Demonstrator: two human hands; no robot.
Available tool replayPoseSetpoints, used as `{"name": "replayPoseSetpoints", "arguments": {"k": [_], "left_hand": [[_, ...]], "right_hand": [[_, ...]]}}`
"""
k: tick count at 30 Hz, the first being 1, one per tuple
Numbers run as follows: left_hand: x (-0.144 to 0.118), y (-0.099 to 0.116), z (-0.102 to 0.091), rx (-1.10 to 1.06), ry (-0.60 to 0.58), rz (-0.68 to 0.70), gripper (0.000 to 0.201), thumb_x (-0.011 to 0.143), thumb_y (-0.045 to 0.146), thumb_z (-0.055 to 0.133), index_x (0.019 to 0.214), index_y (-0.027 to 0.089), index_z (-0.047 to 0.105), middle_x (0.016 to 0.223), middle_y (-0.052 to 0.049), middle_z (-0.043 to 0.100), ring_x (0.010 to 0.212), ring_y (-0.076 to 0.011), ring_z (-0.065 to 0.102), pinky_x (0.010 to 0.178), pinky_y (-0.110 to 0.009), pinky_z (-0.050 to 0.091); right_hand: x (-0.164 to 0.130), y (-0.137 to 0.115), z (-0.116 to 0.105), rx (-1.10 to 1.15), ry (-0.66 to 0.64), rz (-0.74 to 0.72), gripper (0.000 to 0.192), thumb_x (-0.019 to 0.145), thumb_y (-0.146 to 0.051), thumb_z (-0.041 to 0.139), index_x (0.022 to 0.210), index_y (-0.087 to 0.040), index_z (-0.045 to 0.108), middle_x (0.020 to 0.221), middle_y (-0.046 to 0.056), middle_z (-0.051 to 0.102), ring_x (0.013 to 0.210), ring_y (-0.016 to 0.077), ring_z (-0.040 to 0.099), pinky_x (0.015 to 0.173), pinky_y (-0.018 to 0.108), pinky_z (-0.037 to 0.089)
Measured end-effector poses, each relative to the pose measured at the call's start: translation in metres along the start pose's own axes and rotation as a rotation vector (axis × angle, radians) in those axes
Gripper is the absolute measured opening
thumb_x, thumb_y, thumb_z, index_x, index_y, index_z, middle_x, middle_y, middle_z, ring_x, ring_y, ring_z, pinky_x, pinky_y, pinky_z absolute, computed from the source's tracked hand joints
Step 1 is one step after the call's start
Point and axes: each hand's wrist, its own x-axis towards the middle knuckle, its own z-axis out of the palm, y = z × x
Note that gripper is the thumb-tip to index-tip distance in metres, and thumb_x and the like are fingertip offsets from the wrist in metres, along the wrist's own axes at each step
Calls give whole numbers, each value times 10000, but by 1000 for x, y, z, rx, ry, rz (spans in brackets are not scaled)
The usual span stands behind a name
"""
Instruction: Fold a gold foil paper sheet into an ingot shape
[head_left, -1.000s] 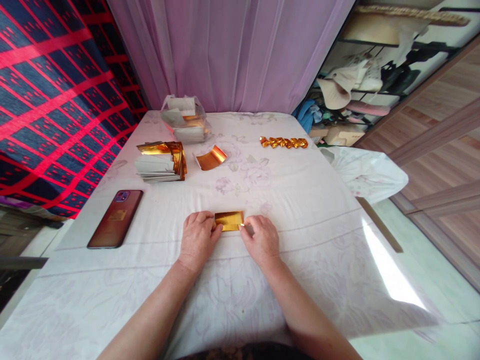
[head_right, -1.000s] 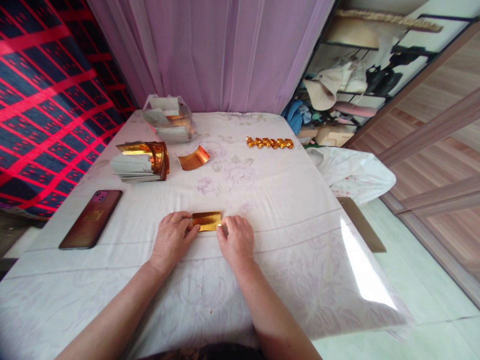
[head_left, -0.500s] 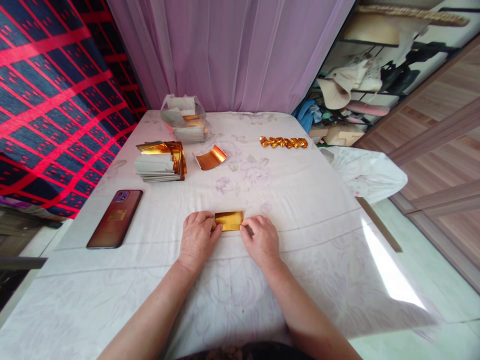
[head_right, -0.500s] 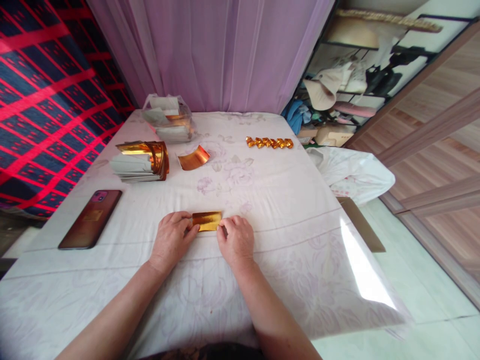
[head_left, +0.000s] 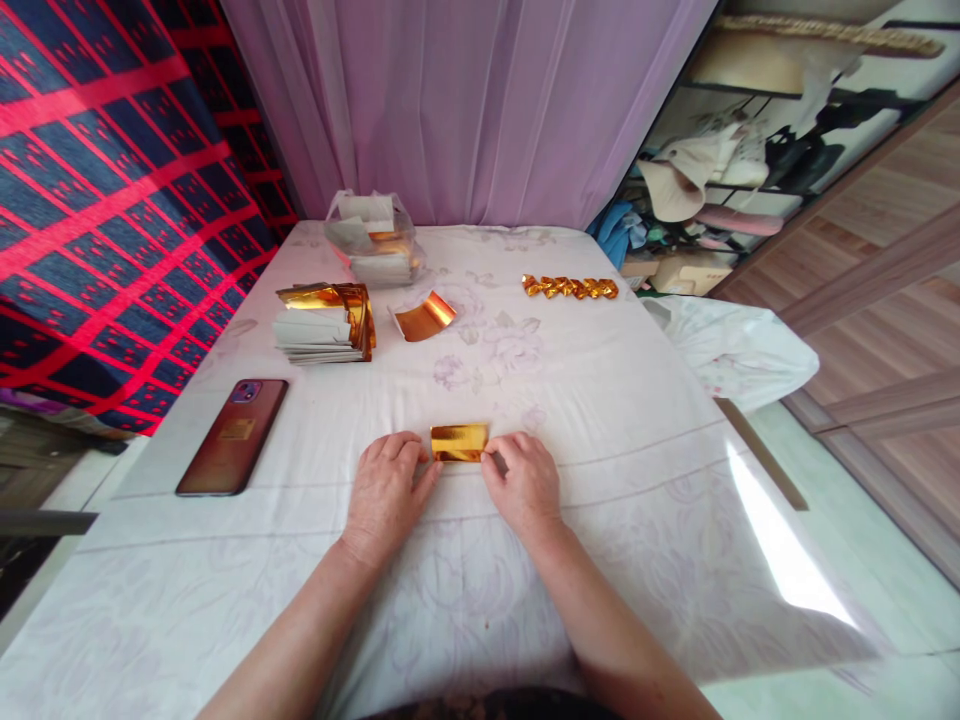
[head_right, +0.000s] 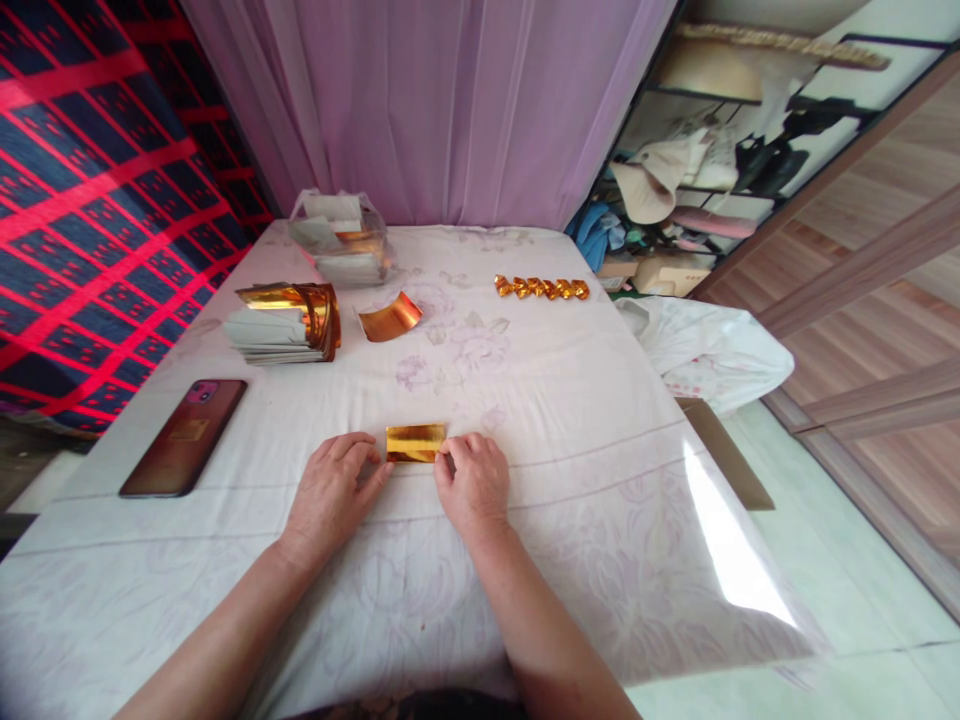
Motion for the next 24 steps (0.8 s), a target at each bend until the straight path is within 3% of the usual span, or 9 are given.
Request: {"name": "replayPoseSetpoints", "arguments": {"k": [6,9,13,24], "left_hand": [[-16,22,-2,72,-60,223,240,937,274,528,1141,211,637,926,-69,681,816,-240,610,727,-392,496],[-20,32,3,99,-57,279,335,930,264,543,1252,186,595,1141,-104,674,1002,-271,608,841,-426,492],[-24,36,11,127,-76,281,362,952,289,519,1282,156,586,1325,-103,624,1222,-276,539,996,-440,434],[-32,38,15,211,-158,214,449,951,463,510,1297,192,602,1400,-79,582,1277,-274,523,1051,-450,391]], "right_hand": [[0,0,-1,-6,-25,3,96,858,-207,592,786,-223,652,787,40,616,796,205,545,739,318,380],[0,-1,-2,-9,-38,6,83,855,-199,605,792,-222,654,792,36,619,800,200,547,738,310,375],[0,-1,-2,-11,-32,5,66,850,-204,619,799,-220,658,805,35,629,795,200,546,737,308,371],[0,0,-1,-10,-32,7,61,845,-199,619,802,-219,658,800,35,622,795,203,535,742,312,363]]}}
